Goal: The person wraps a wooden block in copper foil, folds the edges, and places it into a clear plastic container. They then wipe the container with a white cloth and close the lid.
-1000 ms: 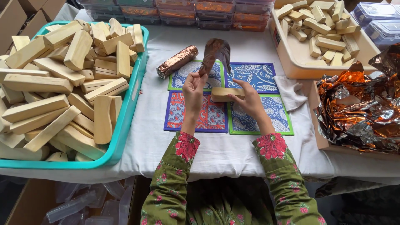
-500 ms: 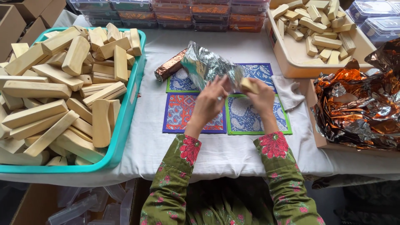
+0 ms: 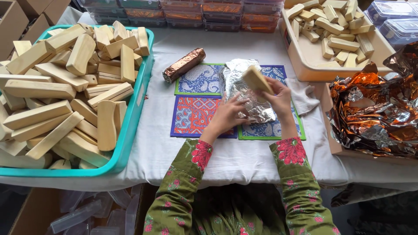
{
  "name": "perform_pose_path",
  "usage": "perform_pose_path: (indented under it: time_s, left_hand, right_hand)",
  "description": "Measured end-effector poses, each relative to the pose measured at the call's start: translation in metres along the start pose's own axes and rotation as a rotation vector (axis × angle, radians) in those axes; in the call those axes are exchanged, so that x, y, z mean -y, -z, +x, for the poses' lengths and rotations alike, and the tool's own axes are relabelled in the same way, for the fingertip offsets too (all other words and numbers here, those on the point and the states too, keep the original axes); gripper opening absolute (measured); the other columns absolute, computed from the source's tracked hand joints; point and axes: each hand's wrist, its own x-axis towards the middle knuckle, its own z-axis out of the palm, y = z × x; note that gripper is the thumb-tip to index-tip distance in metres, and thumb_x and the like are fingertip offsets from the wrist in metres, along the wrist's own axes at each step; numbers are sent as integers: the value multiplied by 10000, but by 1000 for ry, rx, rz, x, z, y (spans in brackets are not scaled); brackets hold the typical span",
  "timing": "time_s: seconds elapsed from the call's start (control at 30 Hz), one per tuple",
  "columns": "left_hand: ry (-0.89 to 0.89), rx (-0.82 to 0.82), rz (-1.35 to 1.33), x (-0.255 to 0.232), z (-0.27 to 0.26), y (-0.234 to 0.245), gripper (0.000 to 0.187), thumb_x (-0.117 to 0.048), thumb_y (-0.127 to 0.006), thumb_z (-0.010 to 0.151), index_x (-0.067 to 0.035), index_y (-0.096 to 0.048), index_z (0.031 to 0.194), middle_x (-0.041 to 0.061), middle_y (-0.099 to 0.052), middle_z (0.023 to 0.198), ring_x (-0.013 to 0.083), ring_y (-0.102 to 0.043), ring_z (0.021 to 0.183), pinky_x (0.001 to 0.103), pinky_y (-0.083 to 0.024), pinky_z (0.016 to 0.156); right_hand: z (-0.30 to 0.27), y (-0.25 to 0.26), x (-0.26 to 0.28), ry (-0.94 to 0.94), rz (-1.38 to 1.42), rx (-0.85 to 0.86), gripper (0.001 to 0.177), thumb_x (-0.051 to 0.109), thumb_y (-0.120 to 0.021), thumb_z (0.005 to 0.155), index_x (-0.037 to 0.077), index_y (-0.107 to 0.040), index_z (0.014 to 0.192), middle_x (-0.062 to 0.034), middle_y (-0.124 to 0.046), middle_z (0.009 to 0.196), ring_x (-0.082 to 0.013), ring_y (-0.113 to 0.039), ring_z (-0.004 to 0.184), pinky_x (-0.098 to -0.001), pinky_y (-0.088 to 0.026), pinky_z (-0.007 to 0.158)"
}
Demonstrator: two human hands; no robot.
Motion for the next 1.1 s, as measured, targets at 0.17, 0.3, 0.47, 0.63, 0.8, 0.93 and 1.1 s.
perform_pose_path:
  time_s: [0.17, 0.3, 0.47, 0.63, 0.8, 0.93, 1.1]
  left_hand:
    - [400, -174, -136, 54, -3, -14, 324, -512, -746, 845, -250, -769, 1035, -28, -687, 1366, 232, -552, 1365, 538, -290, 1222]
    - [455, -234, -22, 69, -4, -24, 464, -571, -695, 849, -273, -721, 1203, 49, -606, 1397, 273, -471, 1411, 601, -236, 1209]
    - [428, -48, 190, 70, -7, -23, 560, -645, -677, 810, -348, -681, 1285, 101, -345, 1591, 363, -156, 1530, 741, -45, 1157]
    - [436, -72, 297, 81, -8, -12, 636, -676, -666, 791, -381, -619, 1353, 103, -221, 1670, 378, -42, 1547, 807, -8, 1101]
    - [251, -228, 67, 53, -6, 5, 882, -539, -825, 653, -270, -550, 1446, 82, -412, 1560, 317, -416, 1394, 595, -279, 1150]
    - [141, -245, -24, 70, -7, -26, 723, -342, -849, 736, -247, -596, 1407, 15, -586, 1456, 260, -597, 1267, 454, -451, 1103]
    - [106, -305, 74, 58, -9, -11, 585, -288, -886, 713, -244, -680, 1258, -13, -695, 1170, 223, -626, 1113, 419, -435, 968]
  right_hand:
    - [2, 3, -22, -55, -129, 85, 597, 103, -884, 762, 40, -682, 1320, -144, -764, 1163, -167, -740, 1013, -311, -612, 890]
    - [0, 5, -17, -159, -204, 101, 623, 129, -898, 749, 50, -672, 1324, -158, -773, 1127, -185, -747, 980, -313, -599, 850]
    - [1, 5, -7, -207, -173, 169, 615, 152, -905, 722, 65, -620, 1260, -159, -776, 1078, -184, -746, 975, -313, -599, 818]
    - [-2, 5, -2, -195, -183, 273, 562, 162, -904, 734, 79, -624, 1215, -160, -786, 1049, -183, -753, 963, -316, -599, 817]
    - [-6, 0, 1, -234, -282, 344, 516, 219, -881, 747, 90, -685, 1207, -101, -776, 1048, -174, -741, 945, -321, -596, 785]
    - [-6, 1, -5, -125, -368, 373, 476, 256, -879, 779, 94, -748, 1208, -69, -754, 1104, -170, -724, 961, -315, -597, 820]
    - [-5, -1, -5, -19, -421, 342, 518, 257, -884, 784, 119, -740, 1263, -79, -631, 1226, -168, -678, 1067, -330, -629, 907]
